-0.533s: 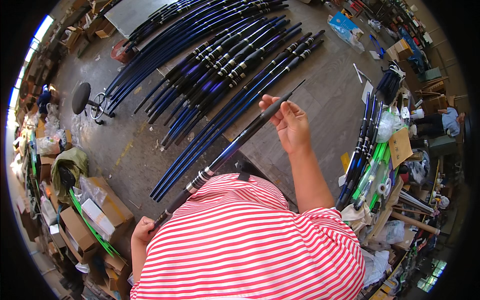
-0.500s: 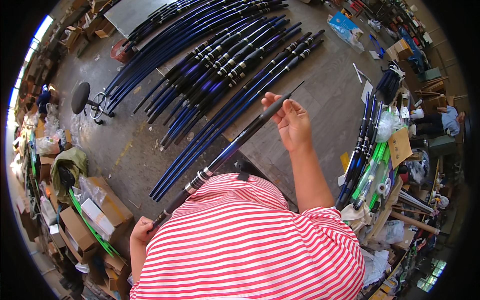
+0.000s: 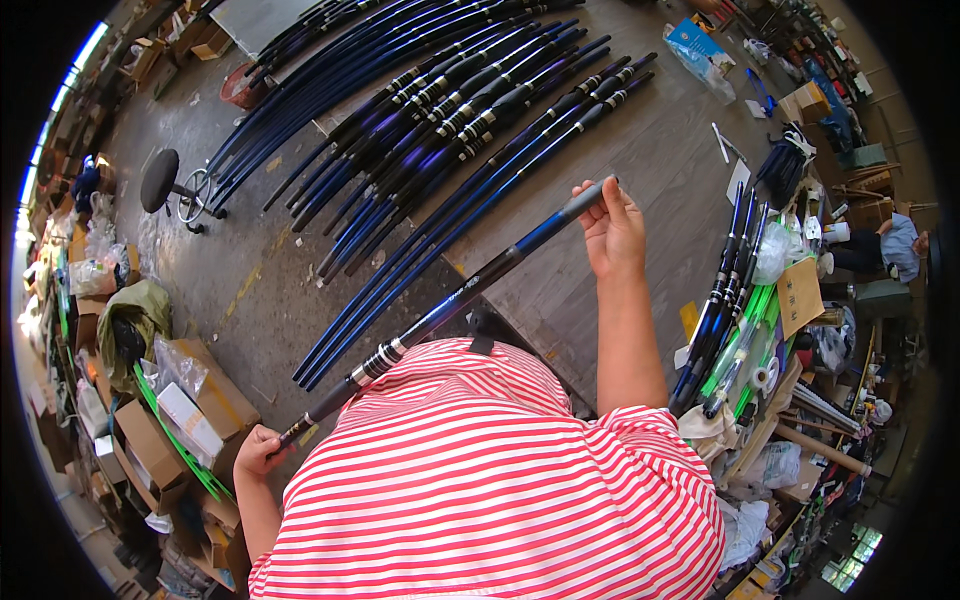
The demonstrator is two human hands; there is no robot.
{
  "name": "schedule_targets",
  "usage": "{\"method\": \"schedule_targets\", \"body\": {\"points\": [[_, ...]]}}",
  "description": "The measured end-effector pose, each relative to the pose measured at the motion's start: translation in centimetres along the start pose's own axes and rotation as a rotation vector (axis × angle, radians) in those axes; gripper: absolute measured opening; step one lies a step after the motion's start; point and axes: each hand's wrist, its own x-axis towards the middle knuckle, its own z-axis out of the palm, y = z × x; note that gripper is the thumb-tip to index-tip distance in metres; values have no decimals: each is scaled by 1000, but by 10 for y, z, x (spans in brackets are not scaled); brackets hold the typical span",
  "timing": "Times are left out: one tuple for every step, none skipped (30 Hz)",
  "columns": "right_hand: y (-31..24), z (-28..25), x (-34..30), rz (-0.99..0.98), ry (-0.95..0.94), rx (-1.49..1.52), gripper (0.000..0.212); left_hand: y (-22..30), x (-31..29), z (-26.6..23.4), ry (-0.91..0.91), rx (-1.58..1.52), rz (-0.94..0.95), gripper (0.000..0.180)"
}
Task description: The person uses a white pen to mark several blue rods on a table and then picks up and rotates the rods one at a time.
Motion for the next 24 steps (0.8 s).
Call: {"method": "schedule_targets", "body": {"points": [[1,-1,0,10,28,-15,23,1,-1,0,-5,-1,1,49],[3,-2,0,-3,44,-46,22,3,-1,0,-10,17,-5,50],[4,-2,1,-17,60,-77,21,4,-2,1,0,14,-7,50],[4,-3,1,-30,75,-108,21,5,-3,1,10,10,-8,51],[4,-2,1,-36,70,-153,22,5,-4,1,20,7,-10,51],[3,-2,1,-40,66,-199,24,7,-4,0,6,14,-16,51],[3,-1,1,-44,62,-246,26,9,-4,-1,-6,24,-27,51],[4,-4,2,-34,75,-309,27,12,-5,-1,-17,35,-38,50],[4,-8,4,-25,88,-372,27,14,-5,-2,-29,46,-47,50],[5,-11,5,-16,101,-436,27,12,-5,-3,-33,44,-35,51],[6,-14,5,-7,96,-440,27,12,-5,-3,-21,41,-37,51],[7,-17,4,2,91,-445,27,13,-6,-3,-9,38,-39,51],[7,-17,4,9,85,-449,27,13,-6,-3,3,35,-38,51],[7,-15,3,7,92,-448,27,10,-7,-5,11,35,-31,51],[6,-10,-1,4,99,-447,26,9,-6,-5,7,38,-27,51],[5,-6,-5,2,106,-447,26,9,-6,-6,4,41,-24,51],[5,-3,-10,20,59,-459,25,8,-5,-6,1,44,-21,51],[4,0,-16,38,11,-472,25,7,-4,-7,-15,38,-22,51],[4,2,-19,57,-37,-483,25,6,-2,-7,-30,33,-23,51],[3,3,-20,50,-82,-456,24,4,-1,-8,-44,27,-24,50],[-1,2,-21,40,-124,-431,24,2,2,-9,-48,25,-21,50],[-4,1,-21,30,-166,-405,23,-1,3,-11,-52,23,-19,50],[-8,0,-19,29,-189,-397,23,-3,3,-13,-55,21,-16,50],[-14,-2,-17,24,-211,-391,23,-5,4,-14,-65,25,-10,50]]}}
